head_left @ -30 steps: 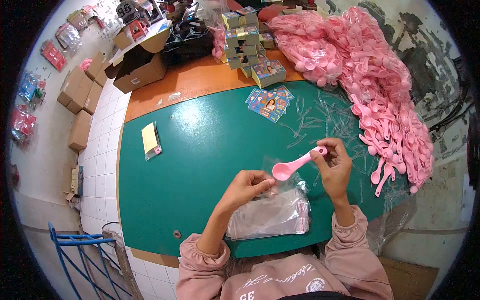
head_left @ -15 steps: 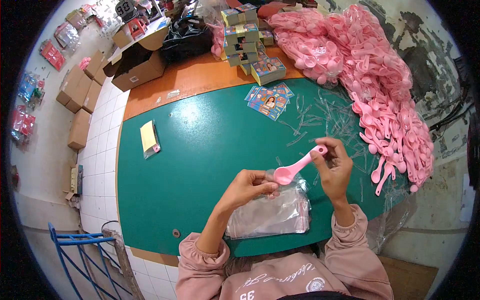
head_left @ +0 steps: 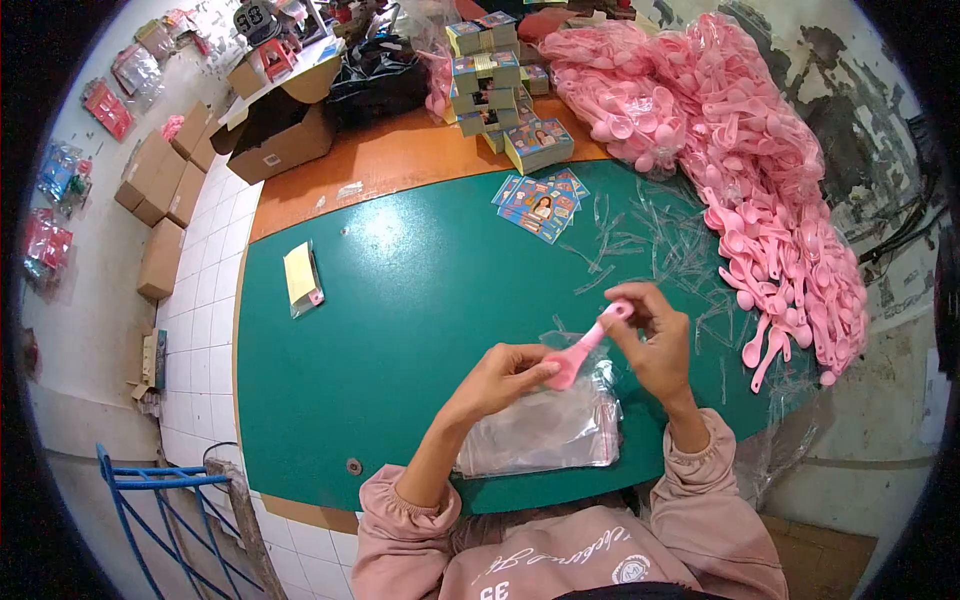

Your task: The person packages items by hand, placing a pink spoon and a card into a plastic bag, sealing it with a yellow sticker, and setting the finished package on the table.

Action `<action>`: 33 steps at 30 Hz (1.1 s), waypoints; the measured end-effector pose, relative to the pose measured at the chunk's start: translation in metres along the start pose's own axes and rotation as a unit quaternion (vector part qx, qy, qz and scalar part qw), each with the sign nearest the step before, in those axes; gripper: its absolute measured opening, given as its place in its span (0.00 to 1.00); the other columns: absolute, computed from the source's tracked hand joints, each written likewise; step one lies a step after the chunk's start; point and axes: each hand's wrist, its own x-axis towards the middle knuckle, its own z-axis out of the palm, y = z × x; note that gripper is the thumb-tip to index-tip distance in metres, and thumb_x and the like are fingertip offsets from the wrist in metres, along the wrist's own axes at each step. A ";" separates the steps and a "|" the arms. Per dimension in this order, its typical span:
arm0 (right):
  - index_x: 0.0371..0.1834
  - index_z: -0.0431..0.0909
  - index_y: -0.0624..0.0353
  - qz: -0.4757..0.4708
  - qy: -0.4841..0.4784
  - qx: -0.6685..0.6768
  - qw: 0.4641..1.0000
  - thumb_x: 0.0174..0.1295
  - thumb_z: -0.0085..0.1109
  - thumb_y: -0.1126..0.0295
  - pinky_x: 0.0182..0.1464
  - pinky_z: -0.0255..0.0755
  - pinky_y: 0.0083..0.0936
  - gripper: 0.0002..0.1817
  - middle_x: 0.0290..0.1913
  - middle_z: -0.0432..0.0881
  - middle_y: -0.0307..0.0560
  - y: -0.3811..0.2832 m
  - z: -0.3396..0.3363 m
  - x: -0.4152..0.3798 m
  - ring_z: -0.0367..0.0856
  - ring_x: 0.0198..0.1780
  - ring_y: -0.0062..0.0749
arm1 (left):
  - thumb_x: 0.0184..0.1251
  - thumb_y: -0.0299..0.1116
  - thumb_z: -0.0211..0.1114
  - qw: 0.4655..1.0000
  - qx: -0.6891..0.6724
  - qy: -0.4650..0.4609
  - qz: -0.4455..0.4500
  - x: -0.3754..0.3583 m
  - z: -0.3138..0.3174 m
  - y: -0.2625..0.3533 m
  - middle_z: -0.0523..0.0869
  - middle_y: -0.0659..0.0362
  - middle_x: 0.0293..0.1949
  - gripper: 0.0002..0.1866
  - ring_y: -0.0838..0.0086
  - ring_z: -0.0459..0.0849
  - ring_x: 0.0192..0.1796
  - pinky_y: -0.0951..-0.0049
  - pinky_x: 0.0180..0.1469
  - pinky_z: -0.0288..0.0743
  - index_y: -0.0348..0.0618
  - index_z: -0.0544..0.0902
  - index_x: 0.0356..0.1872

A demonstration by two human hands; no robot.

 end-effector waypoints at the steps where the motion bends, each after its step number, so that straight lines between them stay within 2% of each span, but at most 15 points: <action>1: 0.43 0.72 0.61 0.023 -0.051 0.002 0.998 0.50 0.63 0.75 0.22 0.58 0.11 0.16 0.24 0.76 0.36 -0.002 0.002 0.000 0.64 0.22 0.10 | 0.65 0.38 0.56 1.000 0.000 0.000 0.001 0.002 0.003 -0.001 0.83 0.63 0.34 0.15 0.84 0.78 0.36 0.83 0.35 0.72 0.35 0.80 0.40; 3: 0.44 0.67 0.62 0.052 -0.103 0.017 0.993 0.50 0.64 0.73 0.23 0.62 0.13 0.19 0.24 0.79 0.41 -0.006 0.007 -0.002 0.70 0.23 0.12 | 0.66 0.37 0.55 0.984 -0.135 -0.050 0.106 0.006 0.009 -0.005 0.82 0.64 0.35 0.15 0.84 0.77 0.38 0.83 0.38 0.71 0.34 0.80 0.41; 7: 0.42 0.67 0.61 0.050 -0.046 0.026 0.997 0.50 0.64 0.73 0.24 0.65 0.15 0.19 0.24 0.81 0.43 0.001 0.005 0.004 0.73 0.24 0.14 | 0.68 0.36 0.50 0.984 -0.167 0.024 0.062 0.005 0.008 0.000 0.82 0.55 0.40 0.17 0.75 0.79 0.43 0.76 0.47 0.72 0.31 0.77 0.45; 10: 0.45 0.66 0.62 0.067 -0.032 0.031 0.997 0.53 0.61 0.70 0.26 0.66 0.15 0.18 0.26 0.80 0.43 0.005 -0.002 0.008 0.74 0.26 0.15 | 0.69 0.40 0.49 0.989 -0.131 -0.062 0.027 0.007 0.000 -0.001 0.82 0.60 0.38 0.18 0.80 0.78 0.40 0.80 0.42 0.72 0.34 0.76 0.47; 12: 0.43 0.70 0.62 -0.018 -0.125 0.060 0.990 0.58 0.56 0.61 0.35 0.68 0.20 0.17 0.32 0.79 0.43 0.005 -0.004 0.009 0.74 0.35 0.18 | 0.70 0.40 0.47 0.985 -0.157 -0.018 0.072 0.010 0.007 0.002 0.83 0.57 0.38 0.20 0.79 0.80 0.40 0.80 0.42 0.73 0.32 0.75 0.48; 13: 0.43 0.70 0.62 -0.019 -0.124 0.059 0.990 0.58 0.56 0.61 0.35 0.68 0.20 0.17 0.32 0.79 0.43 0.004 -0.003 0.010 0.74 0.35 0.18 | 0.71 0.38 0.46 0.978 -0.200 0.007 0.063 0.010 0.009 0.005 0.82 0.56 0.37 0.19 0.76 0.81 0.40 0.79 0.42 0.74 0.30 0.74 0.48; 15: 0.39 0.74 0.62 -0.222 -0.220 -0.070 0.947 0.60 0.50 0.51 0.45 0.65 0.24 0.22 0.36 0.76 0.45 0.005 0.002 0.014 0.72 0.43 0.25 | 0.71 0.38 0.46 0.976 -0.204 0.026 0.068 0.011 0.007 0.008 0.82 0.55 0.38 0.19 0.75 0.81 0.40 0.78 0.42 0.75 0.30 0.74 0.48; 16: 0.39 0.74 0.62 -0.223 -0.219 -0.070 0.947 0.60 0.50 0.51 0.45 0.65 0.24 0.22 0.36 0.76 0.45 0.008 0.004 0.020 0.72 0.43 0.25 | 0.71 0.37 0.45 0.975 -0.208 0.046 0.069 0.010 0.005 0.009 0.82 0.54 0.38 0.19 0.74 0.81 0.40 0.77 0.41 0.76 0.30 0.74 0.48; 18: 0.36 0.77 0.60 -0.050 -0.270 0.134 0.952 0.59 0.49 0.47 0.50 0.62 0.28 0.24 0.38 0.75 0.46 0.018 0.008 0.049 0.70 0.46 0.35 | 0.71 0.38 0.45 0.972 -0.221 0.051 0.061 0.010 0.000 0.006 0.82 0.52 0.40 0.19 0.71 0.82 0.41 0.74 0.41 0.78 0.31 0.73 0.50; 20: 0.39 0.78 0.58 -0.155 -0.215 -0.067 0.962 0.55 0.54 0.50 0.49 0.64 0.30 0.22 0.39 0.76 0.48 0.039 0.011 0.109 0.71 0.45 0.41 | 0.71 0.40 0.45 0.962 -0.251 0.089 0.063 0.007 -0.002 0.013 0.81 0.50 0.42 0.20 0.70 0.81 0.42 0.73 0.41 0.78 0.33 0.72 0.52; 22: 0.40 0.78 0.57 -0.120 -0.150 -0.252 0.948 0.50 0.60 0.52 0.50 0.65 0.33 0.21 0.40 0.76 0.50 0.081 0.027 0.150 0.71 0.47 0.42 | 0.71 0.41 0.44 0.968 -0.228 0.086 0.061 0.007 -0.005 0.016 0.80 0.49 0.43 0.20 0.69 0.81 0.43 0.72 0.42 0.78 0.35 0.71 0.52; 25: 0.40 0.77 0.59 -0.118 -0.062 -0.361 0.923 0.46 0.64 0.57 0.48 0.67 0.35 0.21 0.39 0.78 0.53 0.115 0.050 0.159 0.73 0.46 0.45 | 0.71 0.41 0.45 0.959 -0.260 0.095 0.065 0.006 -0.010 0.015 0.81 0.49 0.42 0.20 0.70 0.81 0.43 0.72 0.42 0.77 0.35 0.72 0.51; 29: 0.41 0.76 0.61 -0.028 -0.139 -0.262 0.955 0.45 0.65 0.61 0.44 0.70 0.35 0.21 0.37 0.80 0.53 0.124 0.043 0.171 0.77 0.41 0.47 | 0.71 0.39 0.45 0.970 -0.210 0.105 0.068 0.009 -0.016 0.007 0.82 0.50 0.41 0.19 0.70 0.81 0.43 0.73 0.44 0.77 0.33 0.74 0.48; 32: 0.42 0.75 0.64 -0.070 -0.111 -0.195 0.972 0.47 0.62 0.68 0.39 0.72 0.32 0.18 0.34 0.81 0.51 0.097 0.025 0.161 0.80 0.35 0.42 | 0.70 0.38 0.46 0.968 -0.196 0.125 0.091 0.013 -0.018 0.006 0.82 0.50 0.41 0.19 0.70 0.81 0.43 0.74 0.46 0.76 0.31 0.75 0.47; 33: 0.42 0.75 0.63 -0.041 -0.145 -0.099 0.984 0.47 0.61 0.71 0.39 0.72 0.29 0.17 0.33 0.81 0.49 0.084 0.017 0.155 0.80 0.35 0.37 | 0.70 0.38 0.46 0.968 -0.197 0.126 0.092 0.013 -0.018 0.007 0.82 0.50 0.41 0.18 0.70 0.81 0.43 0.74 0.46 0.76 0.31 0.75 0.47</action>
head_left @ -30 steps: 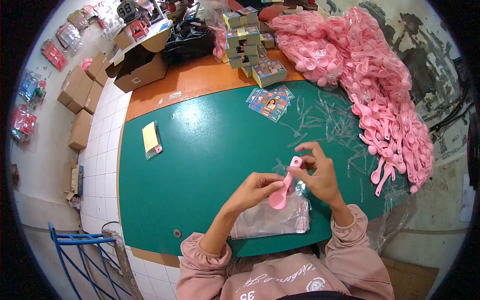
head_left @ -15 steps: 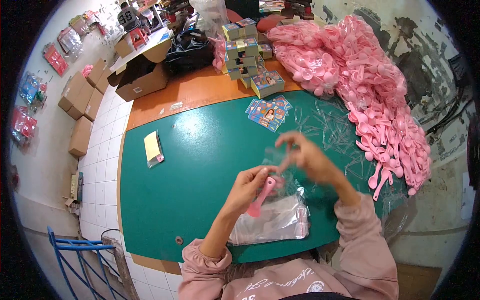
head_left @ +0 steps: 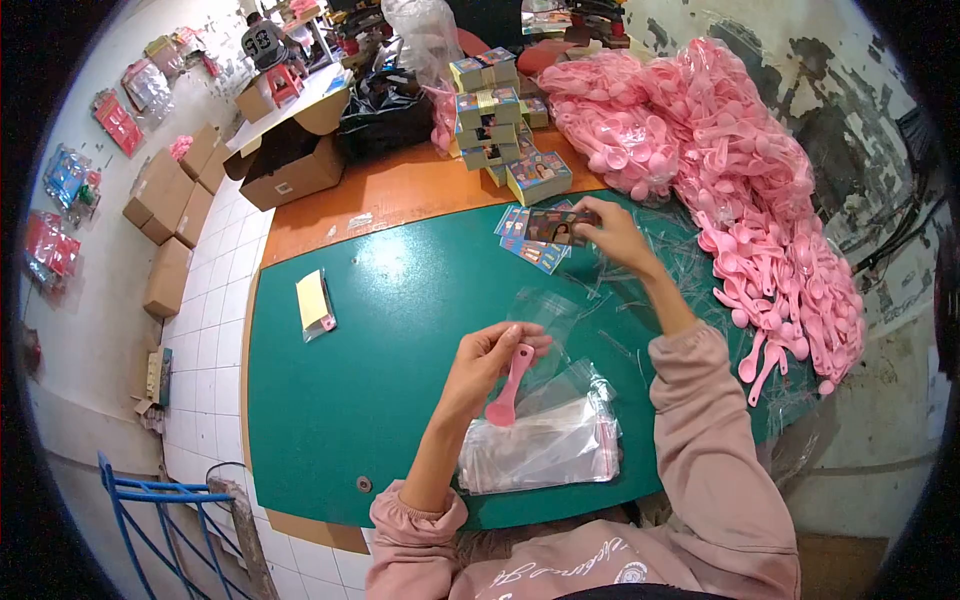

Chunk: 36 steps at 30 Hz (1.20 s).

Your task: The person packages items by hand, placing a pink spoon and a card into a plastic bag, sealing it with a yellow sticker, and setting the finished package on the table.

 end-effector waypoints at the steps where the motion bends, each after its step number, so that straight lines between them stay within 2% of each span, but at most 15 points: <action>1: 0.43 0.75 0.63 0.013 -0.031 0.101 0.994 0.48 0.60 0.74 0.40 0.72 0.27 0.17 0.32 0.80 0.47 -0.013 -0.009 -0.007 0.79 0.35 0.32 | 0.70 0.38 0.46 1.000 -0.001 0.000 0.001 0.001 0.000 0.001 0.82 0.50 0.41 0.18 0.70 0.81 0.43 0.74 0.46 0.76 0.31 0.75 0.47; 2: 0.43 0.75 0.63 0.013 -0.033 0.100 0.994 0.48 0.60 0.74 0.40 0.72 0.27 0.17 0.32 0.80 0.47 -0.039 -0.018 -0.018 0.79 0.35 0.32 | 0.70 0.38 0.46 1.000 -0.004 0.001 0.002 0.001 0.001 0.003 0.82 0.50 0.41 0.18 0.70 0.81 0.43 0.74 0.46 0.76 0.31 0.75 0.47; 4: 0.40 0.76 0.62 0.108 -0.086 0.107 0.985 0.51 0.56 0.78 0.35 0.71 0.20 0.11 0.31 0.78 0.39 -0.090 -0.033 -0.043 0.75 0.32 0.17 | 0.70 0.37 0.46 1.000 -0.005 -0.002 -0.007 0.002 0.005 0.006 0.81 0.49 0.41 0.18 0.70 0.81 0.42 0.74 0.46 0.76 0.30 0.75 0.46; 5: 0.40 0.76 0.62 0.110 -0.087 0.106 0.984 0.51 0.56 0.78 0.35 0.71 0.20 0.11 0.31 0.78 0.39 -0.097 -0.034 -0.051 0.75 0.32 0.17 | 0.70 0.37 0.46 1.000 -0.007 -0.001 -0.008 0.002 0.006 0.005 0.81 0.49 0.41 0.18 0.70 0.81 0.42 0.74 0.46 0.76 0.30 0.75 0.46; 7: 0.41 0.77 0.60 -0.074 -0.088 0.031 0.993 0.52 0.56 0.78 0.36 0.71 0.20 0.12 0.32 0.78 0.40 -0.107 -0.036 -0.062 0.76 0.32 0.20 | 0.70 0.37 0.47 1.000 -0.025 0.002 0.001 0.003 0.009 0.004 0.82 0.51 0.40 0.18 0.73 0.81 0.41 0.79 0.41 0.76 0.30 0.76 0.45; 9: 0.40 0.78 0.59 -0.109 -0.105 -0.016 0.988 0.52 0.55 0.79 0.37 0.71 0.20 0.11 0.33 0.79 0.41 -0.113 -0.038 -0.068 0.77 0.34 0.23 | 0.70 0.36 0.48 1.000 -0.005 -0.007 0.006 0.003 0.007 0.002 0.82 0.51 0.39 0.17 0.73 0.82 0.41 0.79 0.41 0.76 0.30 0.76 0.45; 11: 0.41 0.78 0.59 -0.146 -0.091 -0.035 0.985 0.50 0.56 0.78 0.39 0.72 0.25 0.13 0.34 0.79 0.49 -0.118 -0.040 -0.072 0.79 0.36 0.35 | 0.70 0.35 0.48 1.000 0.016 -0.017 0.011 0.002 0.008 0.002 0.82 0.50 0.39 0.16 0.73 0.82 0.40 0.79 0.40 0.76 0.30 0.76 0.44; 12: 0.41 0.78 0.59 -0.146 -0.090 -0.035 0.984 0.50 0.56 0.78 0.39 0.72 0.25 0.13 0.34 0.79 0.49 -0.120 -0.040 -0.071 0.79 0.36 0.35 | 0.70 0.34 0.48 1.000 -0.002 -0.019 0.016 0.001 0.011 0.004 0.82 0.51 0.38 0.15 0.73 0.82 0.40 0.79 0.41 0.76 0.30 0.76 0.44; 14: 0.41 0.78 0.59 -0.096 0.123 -0.026 0.987 0.51 0.55 0.79 0.40 0.72 0.26 0.13 0.34 0.79 0.49 -0.122 -0.041 -0.070 0.79 0.36 0.35 | 0.69 0.33 0.49 0.999 -0.021 -0.019 0.022 -0.001 0.012 0.005 0.82 0.51 0.38 0.15 0.73 0.82 0.40 0.79 0.41 0.76 0.30 0.76 0.43; 16: 0.41 0.77 0.59 -0.082 0.073 0.000 0.994 0.51 0.54 0.79 0.40 0.72 0.26 0.13 0.34 0.79 0.49 -0.112 -0.039 -0.073 0.79 0.36 0.35 | 0.70 0.35 0.47 1.000 0.000 -0.025 0.019 -0.001 0.012 0.004 0.82 0.50 0.39 0.16 0.70 0.82 0.41 0.73 0.44 0.77 0.30 0.74 0.45; 17: 0.41 0.77 0.59 -0.066 0.022 0.026 0.997 0.52 0.54 0.79 0.40 0.72 0.26 0.13 0.35 0.79 0.49 -0.109 -0.038 -0.076 0.79 0.36 0.36 | 0.70 0.35 0.47 0.999 0.001 -0.026 0.020 -0.001 0.012 0.004 0.82 0.50 0.39 0.16 0.70 0.82 0.41 0.73 0.44 0.77 0.30 0.74 0.45; 23: 0.42 0.77 0.59 -0.093 -0.070 -0.017 0.993 0.51 0.53 0.80 0.39 0.71 0.26 0.14 0.35 0.79 0.50 -0.116 -0.038 -0.086 0.79 0.37 0.36 | 0.70 0.36 0.48 0.998 0.051 -0.018 0.016 0.000 0.011 0.002 0.83 0.51 0.37 0.16 0.75 0.81 0.37 0.78 0.40 0.76 0.30 0.76 0.42; 33: 0.42 0.78 0.59 -0.094 -0.064 -0.028 0.993 0.51 0.52 0.82 0.39 0.71 0.25 0.14 0.36 0.79 0.50 -0.125 -0.045 -0.089 0.79 0.36 0.36 | 0.70 0.37 0.48 0.998 0.052 -0.038 0.018 0.001 0.013 0.008 0.83 0.51 0.37 0.17 0.76 0.81 0.37 0.78 0.40 0.75 0.30 0.77 0.42; 35: 0.43 0.77 0.59 -0.059 0.037 0.051 0.996 0.51 0.52 0.82 0.40 0.72 0.24 0.15 0.37 0.79 0.50 -0.128 -0.042 -0.090 0.79 0.37 0.37 | 0.70 0.37 0.48 0.998 0.053 -0.040 0.013 0.000 0.014 0.008 0.83 0.52 0.37 0.17 0.76 0.81 0.37 0.78 0.40 0.75 0.31 0.77 0.42; 36: 0.44 0.77 0.59 -0.063 0.006 0.045 0.997 0.52 0.52 0.81 0.40 0.72 0.23 0.15 0.38 0.80 0.49 -0.128 -0.043 -0.090 0.80 0.37 0.34 | 0.70 0.37 0.48 0.998 0.047 -0.037 0.019 0.000 0.014 0.008 0.83 0.52 0.37 0.17 0.75 0.81 0.36 0.78 0.40 0.75 0.31 0.77 0.42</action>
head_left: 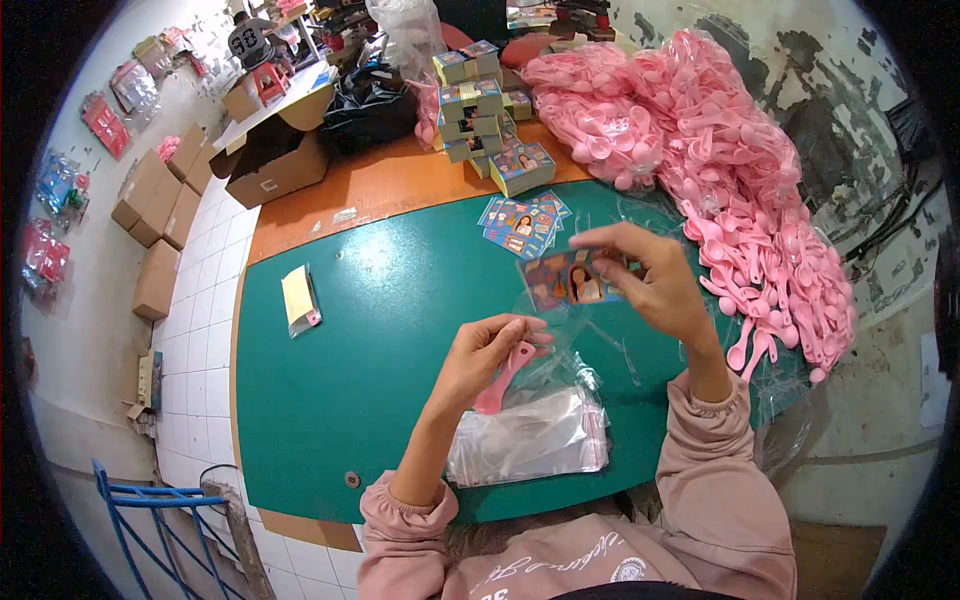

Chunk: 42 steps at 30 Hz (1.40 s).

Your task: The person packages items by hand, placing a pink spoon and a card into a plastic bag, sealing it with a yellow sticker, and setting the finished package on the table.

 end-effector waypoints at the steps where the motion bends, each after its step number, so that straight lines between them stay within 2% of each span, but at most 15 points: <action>1: 0.44 0.77 0.59 0.000 0.000 0.000 1.000 0.52 0.52 0.81 0.40 0.72 0.23 0.15 0.38 0.80 0.49 0.002 0.000 0.000 0.80 0.37 0.34 | 0.70 0.37 0.48 1.000 -0.006 0.002 0.007 0.000 0.000 0.000 0.83 0.52 0.36 0.17 0.75 0.81 0.36 0.78 0.40 0.75 0.31 0.77 0.42; 4: 0.45 0.77 0.61 -0.042 -0.117 -0.048 0.991 0.54 0.52 0.83 0.39 0.71 0.19 0.15 0.37 0.80 0.45 0.006 -0.002 0.000 0.78 0.36 0.22 | 0.70 0.34 0.49 0.998 0.053 -0.012 -0.006 -0.001 -0.004 0.003 0.83 0.53 0.36 0.15 0.77 0.80 0.37 0.80 0.42 0.74 0.29 0.77 0.40; 7: 0.44 0.77 0.60 -0.045 -0.163 -0.073 0.983 0.54 0.52 0.81 0.40 0.72 0.22 0.13 0.38 0.80 0.49 0.002 -0.003 0.002 0.80 0.38 0.28 | 0.70 0.35 0.48 0.999 0.028 -0.022 0.023 0.001 -0.003 -0.005 0.83 0.54 0.35 0.16 0.78 0.80 0.37 0.80 0.42 0.74 0.30 0.78 0.39; 9: 0.43 0.77 0.59 0.008 -0.024 0.001 1.000 0.51 0.52 0.82 0.41 0.72 0.24 0.15 0.37 0.81 0.49 0.001 0.001 0.000 0.80 0.38 0.34 | 0.69 0.36 0.49 0.999 0.024 -0.020 0.015 0.000 -0.002 0.002 0.83 0.55 0.35 0.16 0.78 0.80 0.36 0.79 0.42 0.74 0.30 0.78 0.39; 13: 0.43 0.78 0.58 0.015 -0.012 0.007 1.000 0.50 0.52 0.82 0.41 0.72 0.25 0.16 0.37 0.80 0.50 -0.002 0.003 -0.001 0.80 0.37 0.37 | 0.69 0.37 0.50 0.999 0.020 -0.014 0.026 0.000 -0.004 0.001 0.82 0.57 0.33 0.16 0.80 0.79 0.34 0.80 0.40 0.74 0.32 0.78 0.39; 15: 0.43 0.78 0.59 -0.016 -0.116 -0.063 0.991 0.50 0.53 0.81 0.40 0.72 0.25 0.15 0.36 0.80 0.49 0.000 0.002 -0.001 0.80 0.36 0.36 | 0.69 0.37 0.50 0.999 0.034 -0.011 0.000 0.000 -0.008 -0.001 0.82 0.58 0.33 0.16 0.80 0.79 0.35 0.81 0.40 0.73 0.31 0.79 0.38; 20: 0.43 0.76 0.59 -0.038 -0.188 -0.062 0.980 0.49 0.54 0.80 0.39 0.72 0.27 0.15 0.35 0.80 0.51 0.006 0.005 -0.002 0.79 0.35 0.40 | 0.68 0.37 0.52 0.989 0.143 -0.001 -0.029 -0.002 -0.006 0.003 0.82 0.60 0.31 0.16 0.83 0.77 0.35 0.82 0.37 0.71 0.32 0.80 0.37; 23: 0.42 0.76 0.60 -0.044 -0.241 -0.041 0.969 0.48 0.57 0.76 0.36 0.71 0.29 0.15 0.32 0.79 0.52 0.012 0.012 -0.003 0.78 0.31 0.41 | 0.67 0.35 0.53 0.988 0.144 -0.055 0.003 -0.002 0.002 0.004 0.82 0.61 0.31 0.16 0.84 0.76 0.33 0.80 0.34 0.71 0.33 0.76 0.48; 25: 0.43 0.75 0.59 0.049 -0.292 -0.031 0.954 0.47 0.59 0.72 0.32 0.69 0.30 0.17 0.29 0.78 0.52 0.007 0.023 -0.005 0.76 0.27 0.41 | 0.65 0.34 0.55 0.993 0.113 -0.039 0.026 -0.004 0.007 0.000 0.83 0.57 0.29 0.23 0.83 0.77 0.31 0.77 0.33 0.72 0.36 0.67 0.59; 29: 0.30 0.76 0.63 0.023 -0.290 0.006 0.957 0.46 0.62 0.68 0.28 0.67 0.26 0.12 0.24 0.78 0.47 0.035 0.038 -0.013 0.73 0.24 0.30 | 0.61 0.40 0.60 0.957 0.287 0.033 0.007 -0.009 0.005 -0.004 0.81 0.50 0.23 0.32 0.66 0.81 0.26 0.72 0.33 0.73 0.38 0.59 0.63; 33: 0.31 0.77 0.62 0.110 -0.276 0.100 0.949 0.46 0.64 0.71 0.24 0.61 0.18 0.10 0.21 0.72 0.36 0.052 0.037 -0.025 0.67 0.23 0.16 | 0.59 0.43 0.62 0.944 0.327 -0.037 0.028 -0.020 -0.014 0.003 0.82 0.49 0.25 0.32 0.60 0.81 0.27 0.70 0.33 0.72 0.37 0.64 0.60; 35: 0.31 0.79 0.63 0.172 -0.207 0.114 0.956 0.46 0.64 0.72 0.26 0.61 0.16 0.09 0.23 0.75 0.34 0.055 0.034 -0.027 0.66 0.24 0.14 | 0.58 0.46 0.62 0.908 0.389 -0.150 0.041 -0.022 -0.030 0.006 0.82 0.48 0.27 0.30 0.61 0.81 0.28 0.69 0.34 0.73 0.35 0.68 0.55; 37: 0.28 0.80 0.63 0.171 -0.228 0.136 0.949 0.47 0.65 0.70 0.28 0.62 0.16 0.09 0.22 0.76 0.35 0.046 0.029 -0.025 0.68 0.25 0.15 | 0.58 0.41 0.63 0.929 0.330 -0.153 0.069 -0.019 -0.043 -0.008 0.82 0.53 0.29 0.24 0.70 0.81 0.30 0.74 0.35 0.73 0.36 0.70 0.51; 40: 0.25 0.80 0.62 0.175 -0.265 0.167 0.933 0.47 0.66 0.69 0.30 0.63 0.17 0.08 0.21 0.77 0.36 0.047 0.024 -0.025 0.70 0.27 0.16 | 0.57 0.26 0.63 0.981 0.150 -0.119 -0.015 -0.023 -0.047 -0.007 0.81 0.61 0.32 0.18 0.84 0.77 0.34 0.82 0.35 0.72 0.37 0.72 0.50; 42: 0.24 0.80 0.61 0.182 -0.276 0.173 0.928 0.46 0.67 0.69 0.30 0.63 0.16 0.08 0.21 0.77 0.36 0.052 0.025 -0.027 0.70 0.27 0.16 | 0.56 0.26 0.64 0.978 0.167 -0.123 -0.002 -0.021 -0.048 -0.005 0.82 0.59 0.34 0.20 0.83 0.78 0.35 0.82 0.36 0.73 0.37 0.71 0.51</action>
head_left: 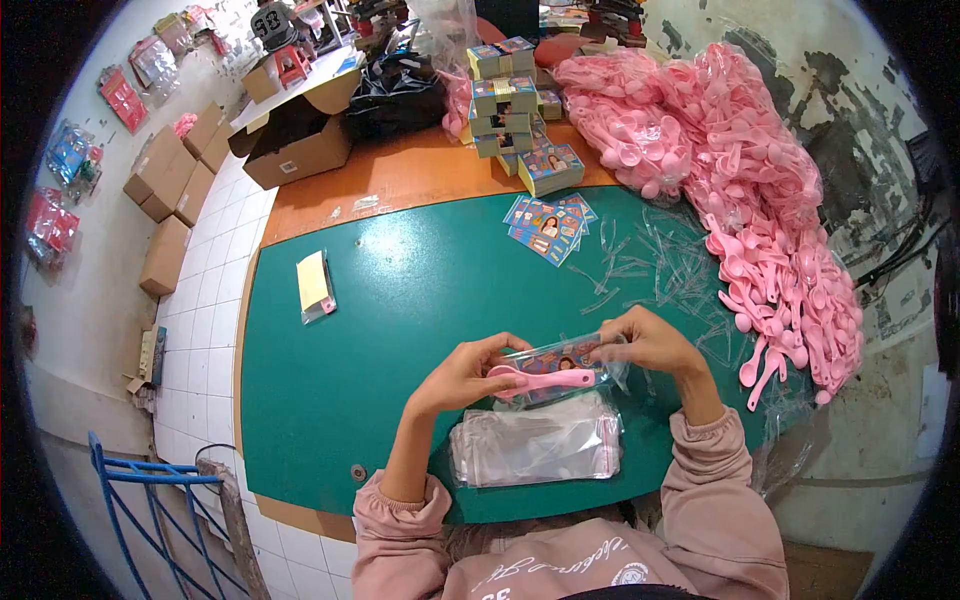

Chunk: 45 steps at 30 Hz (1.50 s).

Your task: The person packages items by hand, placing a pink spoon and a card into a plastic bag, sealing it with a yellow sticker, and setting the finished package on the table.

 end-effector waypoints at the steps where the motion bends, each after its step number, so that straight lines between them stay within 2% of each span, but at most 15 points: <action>1: 0.24 0.80 0.63 0.013 0.024 0.012 1.000 0.45 0.67 0.70 0.29 0.62 0.16 0.08 0.21 0.76 0.35 0.004 0.002 0.000 0.68 0.26 0.15 | 0.56 0.27 0.65 1.000 0.018 -0.004 0.011 0.001 0.000 0.000 0.82 0.58 0.35 0.22 0.82 0.78 0.36 0.81 0.36 0.73 0.37 0.70 0.52; 6: 0.25 0.80 0.65 0.005 0.097 -0.003 0.995 0.45 0.67 0.71 0.27 0.61 0.16 0.09 0.21 0.77 0.35 0.005 0.010 0.002 0.68 0.25 0.15 | 0.53 0.25 0.67 1.000 -0.006 0.015 0.012 -0.004 -0.003 -0.004 0.82 0.57 0.36 0.26 0.82 0.79 0.38 0.81 0.38 0.74 0.38 0.69 0.54; 8: 0.23 0.79 0.64 -0.086 0.102 0.000 0.991 0.44 0.67 0.72 0.25 0.60 0.16 0.08 0.20 0.76 0.35 0.010 0.014 0.007 0.67 0.23 0.14 | 0.52 0.25 0.67 1.000 0.003 0.028 -0.005 -0.005 -0.004 -0.001 0.82 0.57 0.38 0.27 0.81 0.79 0.39 0.81 0.39 0.74 0.39 0.69 0.55; 11: 0.21 0.77 0.63 0.032 0.078 -0.012 0.996 0.43 0.68 0.72 0.25 0.60 0.15 0.09 0.21 0.76 0.34 0.006 0.010 0.002 0.67 0.23 0.13 | 0.51 0.24 0.67 0.999 -0.001 0.033 -0.032 -0.005 -0.002 0.003 0.81 0.57 0.41 0.29 0.79 0.79 0.42 0.79 0.42 0.75 0.39 0.68 0.56; 17: 0.21 0.76 0.62 -0.027 0.115 -0.027 0.993 0.44 0.67 0.72 0.28 0.62 0.17 0.08 0.18 0.73 0.35 0.015 0.018 0.007 0.67 0.24 0.13 | 0.52 0.23 0.66 0.998 -0.060 0.016 0.008 -0.003 0.003 -0.004 0.78 0.52 0.47 0.31 0.75 0.79 0.45 0.80 0.39 0.77 0.40 0.64 0.59; 19: 0.22 0.77 0.62 -0.021 0.176 -0.054 0.983 0.45 0.67 0.71 0.29 0.63 0.17 0.08 0.21 0.76 0.36 0.011 0.019 0.007 0.69 0.25 0.15 | 0.57 0.25 0.62 0.979 0.098 0.151 0.095 0.000 0.009 -0.007 0.75 0.49 0.50 0.30 0.71 0.79 0.47 0.77 0.41 0.78 0.42 0.61 0.61; 20: 0.23 0.77 0.62 -0.013 0.236 -0.080 0.968 0.46 0.67 0.69 0.30 0.65 0.18 0.09 0.24 0.78 0.38 0.008 0.020 0.006 0.71 0.26 0.18 | 0.57 0.25 0.62 0.979 0.098 0.151 0.095 0.003 0.014 -0.008 0.75 0.49 0.50 0.30 0.71 0.79 0.47 0.77 0.41 0.78 0.42 0.61 0.61; 21: 0.23 0.77 0.62 -0.010 0.235 -0.080 0.969 0.46 0.67 0.69 0.30 0.65 0.18 0.09 0.24 0.78 0.38 0.003 0.024 0.007 0.71 0.26 0.18 | 0.61 0.26 0.58 0.979 0.036 0.197 0.037 0.005 0.022 -0.010 0.75 0.48 0.51 0.30 0.69 0.79 0.47 0.72 0.43 0.77 0.45 0.56 0.63; 23: 0.29 0.79 0.61 -0.151 0.287 -0.315 0.892 0.47 0.64 0.61 0.36 0.69 0.27 0.14 0.28 0.80 0.47 -0.010 0.032 0.010 0.76 0.33 0.33 | 0.65 0.28 0.55 0.970 -0.027 0.241 -0.022 0.006 0.035 -0.009 0.75 0.48 0.51 0.31 0.66 0.79 0.48 0.68 0.46 0.77 0.48 0.51 0.65; 24: 0.36 0.79 0.59 -0.107 0.188 -0.304 0.928 0.49 0.61 0.57 0.40 0.70 0.33 0.17 0.35 0.80 0.49 -0.012 0.036 0.008 0.76 0.39 0.42 | 0.67 0.29 0.51 0.963 -0.203 0.164 -0.066 0.004 0.041 -0.003 0.75 0.48 0.50 0.31 0.64 0.79 0.48 0.66 0.46 0.76 0.51 0.45 0.66; 25: 0.36 0.79 0.59 -0.105 0.188 -0.303 0.928 0.49 0.61 0.57 0.40 0.70 0.33 0.17 0.35 0.80 0.49 -0.009 0.038 0.007 0.76 0.39 0.42 | 0.69 0.31 0.47 0.919 -0.371 0.081 -0.109 0.002 0.046 -0.001 0.76 0.48 0.48 0.32 0.62 0.79 0.48 0.65 0.46 0.76 0.54 0.40 0.67; 26: 0.37 0.79 0.58 -0.135 0.146 -0.291 0.936 0.49 0.62 0.60 0.41 0.70 0.32 0.16 0.36 0.80 0.48 -0.003 0.042 0.007 0.76 0.39 0.41 | 0.70 0.31 0.44 0.911 -0.393 0.071 -0.103 0.002 0.051 -0.004 0.76 0.48 0.47 0.33 0.61 0.80 0.47 0.65 0.45 0.78 0.57 0.33 0.67; 35: 0.33 0.74 0.58 -0.049 0.074 -0.355 0.931 0.48 0.61 0.66 0.36 0.70 0.33 0.12 0.36 0.72 0.45 -0.003 0.068 0.001 0.75 0.38 0.40 | 0.69 0.27 0.45 0.959 -0.251 0.070 -0.109 -0.003 0.050 -0.019 0.78 0.46 0.43 0.32 0.64 0.80 0.45 0.65 0.48 0.77 0.56 0.38 0.68; 41: 0.32 0.71 0.57 -0.107 0.081 -0.366 0.921 0.48 0.61 0.68 0.33 0.71 0.32 0.11 0.35 0.70 0.44 -0.008 0.075 0.002 0.74 0.37 0.39 | 0.68 0.27 0.48 0.943 -0.294 0.114 -0.109 -0.006 0.046 -0.013 0.80 0.48 0.39 0.31 0.68 0.80 0.44 0.69 0.48 0.76 0.50 0.44 0.68; 45: 0.27 0.70 0.59 -0.195 0.126 -0.466 0.854 0.48 0.56 0.70 0.30 0.73 0.28 0.06 0.31 0.69 0.45 -0.002 0.081 0.004 0.74 0.35 0.36 | 0.67 0.26 0.50 0.943 -0.287 0.127 -0.108 -0.005 0.047 -0.015 0.80 0.49 0.40 0.32 0.70 0.81 0.42 0.72 0.49 0.75 0.44 0.44 0.68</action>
